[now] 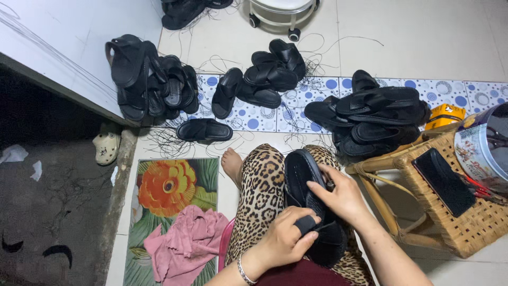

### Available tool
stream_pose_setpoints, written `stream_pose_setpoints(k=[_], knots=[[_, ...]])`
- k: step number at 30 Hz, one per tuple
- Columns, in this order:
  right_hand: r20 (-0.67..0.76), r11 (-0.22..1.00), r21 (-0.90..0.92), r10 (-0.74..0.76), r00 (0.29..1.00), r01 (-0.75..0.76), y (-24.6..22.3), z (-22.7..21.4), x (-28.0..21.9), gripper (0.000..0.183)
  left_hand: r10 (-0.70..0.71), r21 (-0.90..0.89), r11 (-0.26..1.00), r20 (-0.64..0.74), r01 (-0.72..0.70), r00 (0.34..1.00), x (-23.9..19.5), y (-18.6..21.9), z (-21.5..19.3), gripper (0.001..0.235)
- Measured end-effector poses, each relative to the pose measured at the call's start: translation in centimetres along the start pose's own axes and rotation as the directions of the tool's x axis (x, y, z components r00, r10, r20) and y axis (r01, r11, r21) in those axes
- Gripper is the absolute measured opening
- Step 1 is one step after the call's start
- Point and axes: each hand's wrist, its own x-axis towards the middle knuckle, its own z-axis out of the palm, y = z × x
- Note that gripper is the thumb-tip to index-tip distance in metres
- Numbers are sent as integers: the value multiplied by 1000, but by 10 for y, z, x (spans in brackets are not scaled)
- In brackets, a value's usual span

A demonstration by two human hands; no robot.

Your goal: The person sits on the floor and sews a black slipper using a needle and thread. They repeatedly pass the needle through the slipper's sole and upper, pulling the thread tight to secure the parts together.

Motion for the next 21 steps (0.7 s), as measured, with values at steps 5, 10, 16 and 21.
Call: stream_pose_setpoints(k=[5, 10, 16, 21], knots=[[1, 953, 279, -125, 992, 119, 14, -12, -3, 54, -119, -98, 990, -186, 102, 975, 34, 8, -41, 20], [181, 828, 321, -531, 828, 460, -18, -43, -27, 55, -278, 4, 961, 65, 278, 959, 38, -24, -76, 62], [269, 828, 228, -559, 784, 512, -12, -44, -44, 58, -346, -218, 897, 195, 384, 918, 30, -1, -72, 35], [301, 722, 248, -692, 657, 646, -55, -64, -33, 53, -172, -81, 977, 235, 196, 957, 34, 12, -67, 39]])
